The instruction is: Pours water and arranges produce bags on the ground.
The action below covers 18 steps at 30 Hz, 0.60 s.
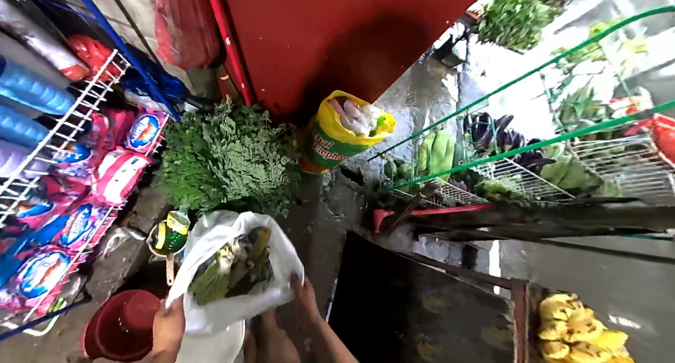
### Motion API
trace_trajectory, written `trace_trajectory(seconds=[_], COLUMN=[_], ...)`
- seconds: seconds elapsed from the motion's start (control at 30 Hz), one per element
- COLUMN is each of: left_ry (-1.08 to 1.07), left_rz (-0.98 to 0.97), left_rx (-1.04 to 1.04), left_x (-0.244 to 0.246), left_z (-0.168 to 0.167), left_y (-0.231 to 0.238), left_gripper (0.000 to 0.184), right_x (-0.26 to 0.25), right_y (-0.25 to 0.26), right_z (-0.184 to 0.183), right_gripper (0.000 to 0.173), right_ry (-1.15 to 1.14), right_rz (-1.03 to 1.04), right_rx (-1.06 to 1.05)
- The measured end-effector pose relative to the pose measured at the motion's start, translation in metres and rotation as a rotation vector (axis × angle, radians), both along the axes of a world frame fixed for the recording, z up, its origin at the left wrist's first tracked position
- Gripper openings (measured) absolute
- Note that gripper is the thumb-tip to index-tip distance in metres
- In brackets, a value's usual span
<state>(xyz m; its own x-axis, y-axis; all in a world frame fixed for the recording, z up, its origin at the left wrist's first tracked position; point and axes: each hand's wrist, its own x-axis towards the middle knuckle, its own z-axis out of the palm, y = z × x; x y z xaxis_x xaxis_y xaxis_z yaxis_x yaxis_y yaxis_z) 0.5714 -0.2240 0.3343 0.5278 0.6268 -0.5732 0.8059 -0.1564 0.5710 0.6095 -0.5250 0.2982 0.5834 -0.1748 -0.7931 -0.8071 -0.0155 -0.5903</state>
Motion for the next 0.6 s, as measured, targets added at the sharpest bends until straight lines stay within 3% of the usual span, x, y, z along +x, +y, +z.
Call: trace_trajectory(seconds=[0.13,0.27,0.4,0.5,0.6], left_ry=[-0.057,-0.132,-0.37,-0.476,-0.456], left_rz=[0.112,0.105,0.126,-0.009,-0.19], left_rx=[-0.018,-0.099,-0.273,-0.348,-0.409], left_x=[0.048,0.031,0.027,0.019,0.006], left_z=[0.047,0.091,0.157,0.218,0.259], left_y=[-0.004,-0.017,-0.047,-0.078,-0.097], left_gripper=[0.041,0.039,0.027,0.022,0.026], right_x=[0.052,0.03,0.018,0.016,-0.001], right_y=[0.001,-0.026,-0.046,-0.059,-0.089], right_z=[0.083,0.139,0.201,0.276,0.315], right_gripper=[0.033,0.033,0.034,0.031,0.024], right_ry=[-0.185,-0.322,-0.535,-0.615,-0.755], right_rz=[-0.003,0.083,-0.048,-0.201,-0.26], right_rx=[-0.079,-0.169,-0.315,-0.379,-0.339])
